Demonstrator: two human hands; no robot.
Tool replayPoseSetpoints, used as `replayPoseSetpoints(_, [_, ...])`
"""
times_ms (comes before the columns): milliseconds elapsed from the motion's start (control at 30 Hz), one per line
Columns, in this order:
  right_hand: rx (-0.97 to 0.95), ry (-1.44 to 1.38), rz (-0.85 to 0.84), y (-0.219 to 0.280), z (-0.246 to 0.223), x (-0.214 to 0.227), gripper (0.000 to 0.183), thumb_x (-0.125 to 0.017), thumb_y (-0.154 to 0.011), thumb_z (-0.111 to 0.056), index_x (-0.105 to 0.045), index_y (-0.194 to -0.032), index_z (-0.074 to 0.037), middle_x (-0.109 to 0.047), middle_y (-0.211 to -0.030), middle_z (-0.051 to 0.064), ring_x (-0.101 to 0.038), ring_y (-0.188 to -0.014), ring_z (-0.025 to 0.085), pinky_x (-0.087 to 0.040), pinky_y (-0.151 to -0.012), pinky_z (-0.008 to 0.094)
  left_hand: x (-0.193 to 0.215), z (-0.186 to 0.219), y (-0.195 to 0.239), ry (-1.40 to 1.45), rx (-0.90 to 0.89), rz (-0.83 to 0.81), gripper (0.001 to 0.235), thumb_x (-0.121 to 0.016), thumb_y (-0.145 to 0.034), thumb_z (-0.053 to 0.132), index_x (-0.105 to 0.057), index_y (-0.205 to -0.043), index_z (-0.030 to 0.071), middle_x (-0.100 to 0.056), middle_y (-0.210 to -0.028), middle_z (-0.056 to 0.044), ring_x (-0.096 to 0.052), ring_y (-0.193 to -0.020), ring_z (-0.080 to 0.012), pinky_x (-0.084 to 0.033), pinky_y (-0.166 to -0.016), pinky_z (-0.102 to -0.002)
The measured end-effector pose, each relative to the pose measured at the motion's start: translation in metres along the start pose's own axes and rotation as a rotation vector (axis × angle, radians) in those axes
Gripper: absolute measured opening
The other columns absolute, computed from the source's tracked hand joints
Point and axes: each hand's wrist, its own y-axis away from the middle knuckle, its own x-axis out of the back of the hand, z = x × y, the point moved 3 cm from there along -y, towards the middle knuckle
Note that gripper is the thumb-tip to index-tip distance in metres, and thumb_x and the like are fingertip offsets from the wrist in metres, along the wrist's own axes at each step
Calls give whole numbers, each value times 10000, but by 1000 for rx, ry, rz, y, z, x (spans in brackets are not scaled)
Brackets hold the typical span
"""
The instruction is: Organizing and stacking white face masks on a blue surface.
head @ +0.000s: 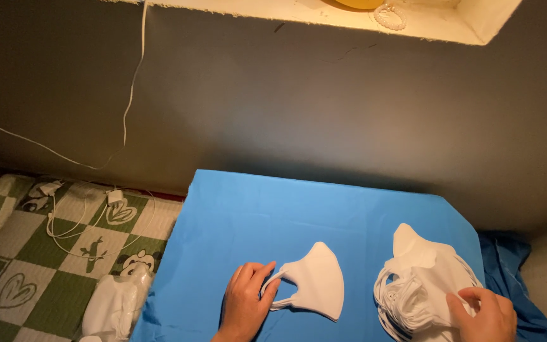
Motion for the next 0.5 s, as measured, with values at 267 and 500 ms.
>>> replayPoseSetpoints(267, [-205, -75, -98, -3, -50, 43, 830, -832, -647, -315, -642, -1440, -158, -639, -850, 94, -616, -1049, 302, -484, -878, 477, 1, 0, 0, -7, 7, -15, 336, -689, -934, 283, -734, -1236, 143, -652, -986, 6, -618, -878, -202, -511, -769, -379])
replayPoseSetpoints(500, [119, -234, 26, 15, -31, 70, 60, -802, -929, -131, -822, -957, -82, -740, -974, 64, -602, -812, 158, -476, -785, 280, 5, 3, -3, 52, 77, -52, 349, -672, -940, 302, -736, -1245, 144, -659, -989, 23, -626, -898, -180, -515, -776, -362])
